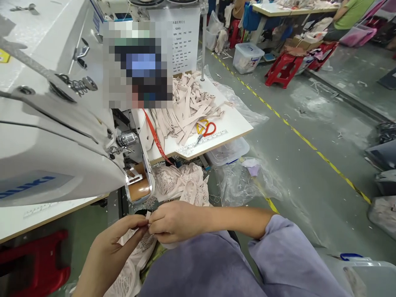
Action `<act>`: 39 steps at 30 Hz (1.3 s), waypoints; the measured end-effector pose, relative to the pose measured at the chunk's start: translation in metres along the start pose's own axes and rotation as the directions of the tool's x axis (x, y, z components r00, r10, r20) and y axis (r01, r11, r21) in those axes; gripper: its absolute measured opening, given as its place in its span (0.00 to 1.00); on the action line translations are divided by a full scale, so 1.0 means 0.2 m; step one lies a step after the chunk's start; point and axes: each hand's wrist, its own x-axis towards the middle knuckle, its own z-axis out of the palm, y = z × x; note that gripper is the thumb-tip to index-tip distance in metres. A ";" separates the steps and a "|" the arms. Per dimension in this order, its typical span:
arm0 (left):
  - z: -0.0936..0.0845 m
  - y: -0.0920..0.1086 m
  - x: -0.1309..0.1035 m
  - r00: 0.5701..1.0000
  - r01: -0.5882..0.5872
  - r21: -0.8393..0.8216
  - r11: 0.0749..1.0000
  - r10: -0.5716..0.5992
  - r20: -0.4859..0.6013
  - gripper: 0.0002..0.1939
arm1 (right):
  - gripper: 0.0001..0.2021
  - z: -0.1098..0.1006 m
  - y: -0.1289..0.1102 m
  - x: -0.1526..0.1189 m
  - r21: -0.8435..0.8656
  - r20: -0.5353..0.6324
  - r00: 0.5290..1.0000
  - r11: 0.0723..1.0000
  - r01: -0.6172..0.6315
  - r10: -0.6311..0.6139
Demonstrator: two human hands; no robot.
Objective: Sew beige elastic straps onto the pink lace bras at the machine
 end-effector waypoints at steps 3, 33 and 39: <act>0.02 0.00 0.03 0.986 0.160 -0.022 0.987 -0.159 0.040 0.06 | 0.12 0.03 -0.01 0.01 -0.007 -0.079 0.996 0.999 -0.040 0.040; 0.14 -0.02 0.02 0.904 -0.053 -0.173 0.983 -0.027 -0.427 0.07 | 0.09 -0.08 -0.02 0.13 0.369 -0.137 0.788 0.769 -0.522 0.600; 0.08 0.04 0.02 0.916 -0.187 0.034 0.982 0.187 -0.356 0.05 | 0.10 -0.18 0.01 0.16 0.147 -0.072 0.830 0.829 -0.539 0.553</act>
